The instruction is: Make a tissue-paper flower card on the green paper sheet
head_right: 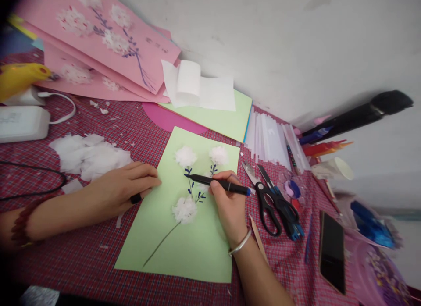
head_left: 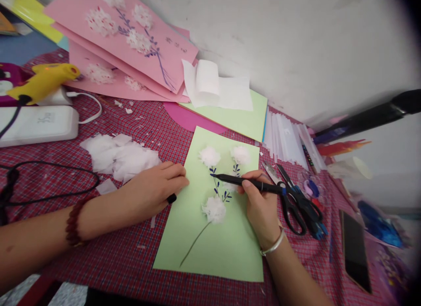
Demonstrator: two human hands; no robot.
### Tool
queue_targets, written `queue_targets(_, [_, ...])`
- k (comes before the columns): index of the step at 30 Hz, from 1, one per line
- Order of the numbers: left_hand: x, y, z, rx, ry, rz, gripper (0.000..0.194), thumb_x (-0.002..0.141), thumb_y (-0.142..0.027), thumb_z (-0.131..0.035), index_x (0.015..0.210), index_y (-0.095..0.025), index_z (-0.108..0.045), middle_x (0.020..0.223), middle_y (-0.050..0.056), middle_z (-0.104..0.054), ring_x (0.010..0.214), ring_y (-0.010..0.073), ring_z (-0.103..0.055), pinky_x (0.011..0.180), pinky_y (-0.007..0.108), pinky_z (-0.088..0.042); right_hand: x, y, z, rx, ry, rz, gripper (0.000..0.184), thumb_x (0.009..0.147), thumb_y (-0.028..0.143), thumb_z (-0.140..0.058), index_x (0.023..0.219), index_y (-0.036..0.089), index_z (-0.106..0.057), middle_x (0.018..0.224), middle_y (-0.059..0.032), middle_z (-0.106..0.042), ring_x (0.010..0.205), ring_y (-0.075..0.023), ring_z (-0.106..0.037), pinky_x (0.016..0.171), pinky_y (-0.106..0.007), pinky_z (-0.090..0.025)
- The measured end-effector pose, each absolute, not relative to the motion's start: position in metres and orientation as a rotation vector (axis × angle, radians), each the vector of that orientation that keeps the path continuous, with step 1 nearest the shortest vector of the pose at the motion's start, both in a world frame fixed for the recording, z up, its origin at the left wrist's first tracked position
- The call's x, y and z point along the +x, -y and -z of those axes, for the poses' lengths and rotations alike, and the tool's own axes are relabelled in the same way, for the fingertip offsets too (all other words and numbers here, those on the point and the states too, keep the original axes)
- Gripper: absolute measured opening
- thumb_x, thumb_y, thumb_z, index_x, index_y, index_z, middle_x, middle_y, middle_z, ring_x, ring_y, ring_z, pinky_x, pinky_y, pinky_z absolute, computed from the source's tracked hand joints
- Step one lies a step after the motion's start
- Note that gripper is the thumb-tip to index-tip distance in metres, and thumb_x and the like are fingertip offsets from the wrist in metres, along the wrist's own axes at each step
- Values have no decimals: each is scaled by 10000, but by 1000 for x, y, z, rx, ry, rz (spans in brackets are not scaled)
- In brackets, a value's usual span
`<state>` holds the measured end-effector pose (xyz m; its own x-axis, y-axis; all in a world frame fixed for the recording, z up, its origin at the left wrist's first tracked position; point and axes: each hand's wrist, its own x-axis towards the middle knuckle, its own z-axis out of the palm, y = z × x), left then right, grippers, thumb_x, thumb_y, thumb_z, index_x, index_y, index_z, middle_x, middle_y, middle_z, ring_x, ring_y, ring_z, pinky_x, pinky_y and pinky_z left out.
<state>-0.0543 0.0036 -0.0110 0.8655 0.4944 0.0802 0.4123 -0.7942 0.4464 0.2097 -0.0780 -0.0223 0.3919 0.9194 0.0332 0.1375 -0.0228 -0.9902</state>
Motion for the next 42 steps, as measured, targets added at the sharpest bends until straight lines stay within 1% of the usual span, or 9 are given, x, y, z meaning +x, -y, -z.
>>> queue_targets(5, [-55, -4, 11, 2618, -674, -260, 359, 738, 57, -443, 970, -153, -618, 1061, 67, -582, 941, 225, -509, 804, 353, -428, 206, 75, 21, -1521, 1044, -785, 58, 817, 272, -660, 834, 229, -625, 713, 22, -566, 617, -141, -542, 578, -284, -426])
queue_targets(9, [-55, -3, 10, 2609, -675, -269, 359, 735, 51, -440, 970, -151, -620, 1060, 70, -584, 942, 227, -511, 800, 356, -437, 203, 73, 17, -1572, 1077, -737, 72, 811, 286, -648, 809, 228, -606, 688, 27, -554, 590, -140, -532, 549, -281, -421])
queue_targets(20, [-55, -3, 9, 2623, -669, -259, 395, 705, 55, -423, 977, -158, -615, 1065, 70, -582, 946, 226, -512, 804, 358, -445, 209, 74, 18, -1593, 1092, -674, 34, 789, 205, -614, 771, 224, -593, 711, 23, -535, 626, -143, -479, 583, -294, -360])
queue_targets(24, [-55, -3, 10, 2622, -673, -257, 382, 721, 48, -426, 987, -149, -617, 1053, 78, -582, 934, 232, -514, 791, 362, -447, 211, 75, 22, -1559, 1075, -675, 46, 798, 189, -620, 782, 226, -597, 714, 25, -532, 642, -146, -488, 599, -299, -365])
queue_targets(28, [-55, -4, 11, 2625, -670, -263, 387, 728, 47, -423, 1000, -154, -611, 1067, 76, -579, 944, 229, -513, 798, 359, -446, 210, 76, 20, -1473, 1007, -746, 17, 828, 224, -634, 839, 237, -629, 715, 30, -549, 617, -135, -510, 593, -294, -384])
queue_targets(33, [-57, -3, 12, 2625, -667, -266, 419, 705, 55, -421, 1009, -166, -607, 1078, 65, -577, 954, 220, -509, 809, 349, -443, 212, 84, 14, -1383, 957, -885, 127, 898, 331, -595, 946, 250, -680, 683, 16, -585, 629, -146, -545, 629, -306, -417])
queue_targets(36, [-56, -4, 11, 2628, -668, -261, 407, 713, 49, -427, 1008, -163, -610, 1076, 66, -577, 952, 220, -512, 808, 350, -442, 213, 89, 16, -1402, 1016, -922, 96, 877, 308, -640, 948, 260, -684, 729, 15, -597, 658, -144, -565, 641, -299, -428])
queue_targets(39, [-56, -4, 11, 2634, -668, -262, 385, 734, 44, -430, 1003, -162, -613, 1075, 68, -577, 945, 218, -515, 801, 349, -438, 214, 91, 20, -1443, 1037, -885, 53, 847, 264, -674, 900, 261, -676, 779, 25, -573, 648, -120, -538, 615, -275, -400])
queue_targets(42, [-57, -4, 11, 2628, -665, -268, 383, 736, 46, -441, 1006, -167, -610, 1077, 62, -577, 952, 213, -516, 803, 338, -433, 214, 91, 22, -1474, 1066, -878, 42, 835, 237, -667, 873, 251, -654, 780, 22, -557, 675, -128, -508, 619, -274, -371])
